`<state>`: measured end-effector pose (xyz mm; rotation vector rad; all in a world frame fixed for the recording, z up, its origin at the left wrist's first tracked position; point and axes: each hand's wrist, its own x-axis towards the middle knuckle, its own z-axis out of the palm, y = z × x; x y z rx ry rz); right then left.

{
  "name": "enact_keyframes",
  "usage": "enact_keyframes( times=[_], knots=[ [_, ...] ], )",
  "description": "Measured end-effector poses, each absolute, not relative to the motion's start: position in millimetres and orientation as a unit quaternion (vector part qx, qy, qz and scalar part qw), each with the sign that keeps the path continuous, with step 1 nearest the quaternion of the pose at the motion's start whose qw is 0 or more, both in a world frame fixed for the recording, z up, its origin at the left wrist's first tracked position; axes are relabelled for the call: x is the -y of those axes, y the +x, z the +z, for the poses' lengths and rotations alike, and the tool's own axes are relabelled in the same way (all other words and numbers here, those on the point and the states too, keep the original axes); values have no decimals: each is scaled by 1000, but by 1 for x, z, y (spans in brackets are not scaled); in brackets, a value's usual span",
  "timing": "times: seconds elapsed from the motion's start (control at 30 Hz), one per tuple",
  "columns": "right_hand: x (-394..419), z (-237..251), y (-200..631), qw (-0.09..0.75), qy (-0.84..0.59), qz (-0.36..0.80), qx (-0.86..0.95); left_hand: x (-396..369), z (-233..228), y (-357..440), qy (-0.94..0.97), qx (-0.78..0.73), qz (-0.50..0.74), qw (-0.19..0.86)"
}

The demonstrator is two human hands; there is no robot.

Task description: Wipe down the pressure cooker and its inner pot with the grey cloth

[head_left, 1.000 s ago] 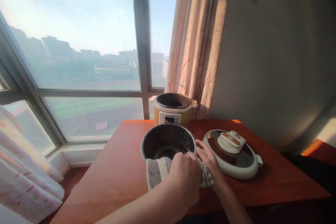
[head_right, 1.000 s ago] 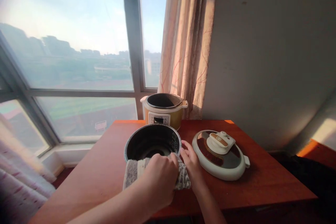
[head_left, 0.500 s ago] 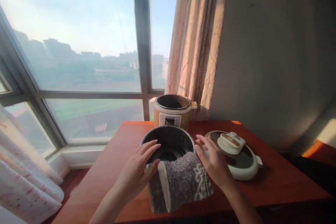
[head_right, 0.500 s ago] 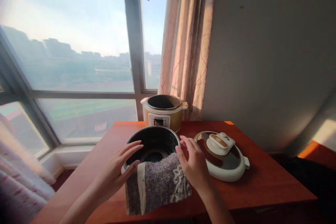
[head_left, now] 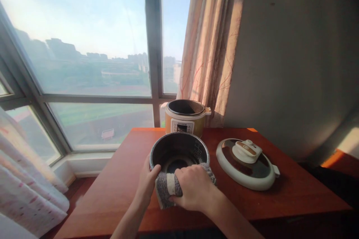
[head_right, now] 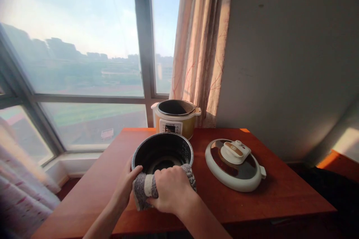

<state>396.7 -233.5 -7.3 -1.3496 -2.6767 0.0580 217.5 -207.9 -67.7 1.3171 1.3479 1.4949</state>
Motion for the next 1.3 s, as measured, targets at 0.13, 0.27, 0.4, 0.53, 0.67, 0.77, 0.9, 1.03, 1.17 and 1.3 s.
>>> enact_keyframes(
  times=[0.13,0.27,0.4,0.53,0.67,0.77,0.9,1.03,1.17,1.3],
  knots=[
    [236,-11,400,94,-440,17,893,199,-63,205,554,-526,534,362],
    [236,-16,407,105,-414,9,904,189,-52,198,590,-521,485,382],
    [235,-22,421,109,-399,6,910,179,-41,192,614,-507,445,411],
    [234,-26,444,107,-387,21,916,167,-30,185,658,-473,385,442],
    [233,-30,463,130,-377,32,916,151,-27,183,679,-446,347,468],
    [233,-34,466,159,-386,17,909,144,-34,184,672,-439,361,474],
    [233,-40,462,171,-394,1,903,153,-53,185,612,-485,479,400],
    [234,-42,456,177,-401,-4,899,186,-65,191,626,-520,519,264],
    [237,-39,444,177,-412,-10,894,213,-66,206,622,-539,507,254],
    [238,-39,434,180,-409,-8,895,213,-64,212,620,-558,496,241]
  ],
)
